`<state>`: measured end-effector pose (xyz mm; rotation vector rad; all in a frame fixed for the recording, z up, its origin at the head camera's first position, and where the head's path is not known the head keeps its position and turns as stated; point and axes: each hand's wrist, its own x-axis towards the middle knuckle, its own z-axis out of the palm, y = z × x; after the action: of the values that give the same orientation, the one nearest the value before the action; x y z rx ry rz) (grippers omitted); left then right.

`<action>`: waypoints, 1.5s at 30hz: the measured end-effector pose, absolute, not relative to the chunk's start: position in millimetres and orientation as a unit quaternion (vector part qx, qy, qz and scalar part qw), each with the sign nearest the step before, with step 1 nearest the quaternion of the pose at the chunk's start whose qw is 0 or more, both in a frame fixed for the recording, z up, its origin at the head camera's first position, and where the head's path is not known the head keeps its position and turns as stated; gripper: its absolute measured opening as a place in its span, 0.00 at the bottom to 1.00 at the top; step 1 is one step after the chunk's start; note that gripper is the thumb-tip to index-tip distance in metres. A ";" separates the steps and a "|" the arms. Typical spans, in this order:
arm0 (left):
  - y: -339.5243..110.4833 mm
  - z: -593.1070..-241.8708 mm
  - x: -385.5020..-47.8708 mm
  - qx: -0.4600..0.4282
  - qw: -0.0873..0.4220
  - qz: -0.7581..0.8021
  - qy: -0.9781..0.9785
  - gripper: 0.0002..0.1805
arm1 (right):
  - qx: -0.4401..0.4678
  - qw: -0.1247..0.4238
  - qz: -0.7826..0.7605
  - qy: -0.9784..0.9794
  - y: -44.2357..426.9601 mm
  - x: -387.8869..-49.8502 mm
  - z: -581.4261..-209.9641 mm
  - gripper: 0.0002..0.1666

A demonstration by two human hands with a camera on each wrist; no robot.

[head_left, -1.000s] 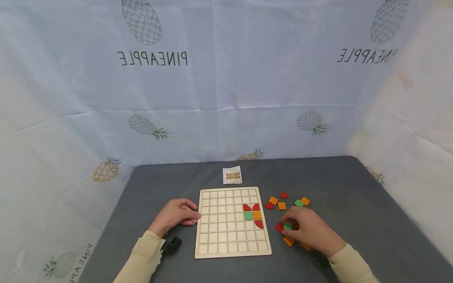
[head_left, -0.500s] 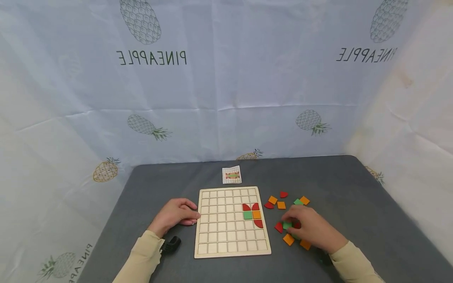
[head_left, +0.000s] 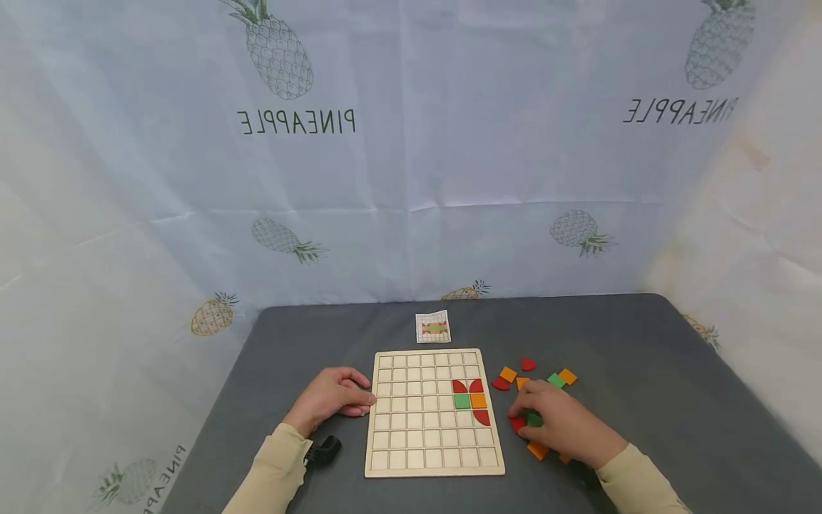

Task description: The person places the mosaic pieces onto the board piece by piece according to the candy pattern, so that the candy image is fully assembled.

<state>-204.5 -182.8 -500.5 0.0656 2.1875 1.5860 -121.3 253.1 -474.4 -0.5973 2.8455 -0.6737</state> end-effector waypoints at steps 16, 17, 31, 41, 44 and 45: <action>-180.9 -500.8 -204.5 0.012 0.207 0.571 0.795 0.25 | -0.229 0.053 -0.237 0.943 220.8 -136.9 -462.5 0.11; -180.7 -501.3 -204.6 0.013 0.207 0.571 0.795 0.25 | -0.234 0.052 -0.240 0.941 216.6 -138.4 -462.3 0.11; -176.2 -506.3 -204.6 0.009 0.217 0.573 0.790 0.25 | -0.259 0.055 -0.251 0.931 182.5 -142.8 -473.7 0.09; -178.5 -501.9 -202.6 0.002 0.210 0.569 0.795 0.26 | -0.248 0.035 -0.239 0.938 180.6 -143.6 -471.9 0.09; -178.5 -501.4 -203.1 0.005 0.211 0.572 0.793 0.26 | -0.250 0.033 -0.237 0.938 180.2 -143.9 -470.8 0.08; -178.5 -501.5 -203.5 0.006 0.211 0.572 0.792 0.26 | -0.253 0.030 -0.238 0.937 179.7 -144.3 -470.3 0.08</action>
<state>-203.5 -178.5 -501.5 0.0157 2.2026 1.5909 -144.3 179.7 -470.3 -0.7808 2.8890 -0.7323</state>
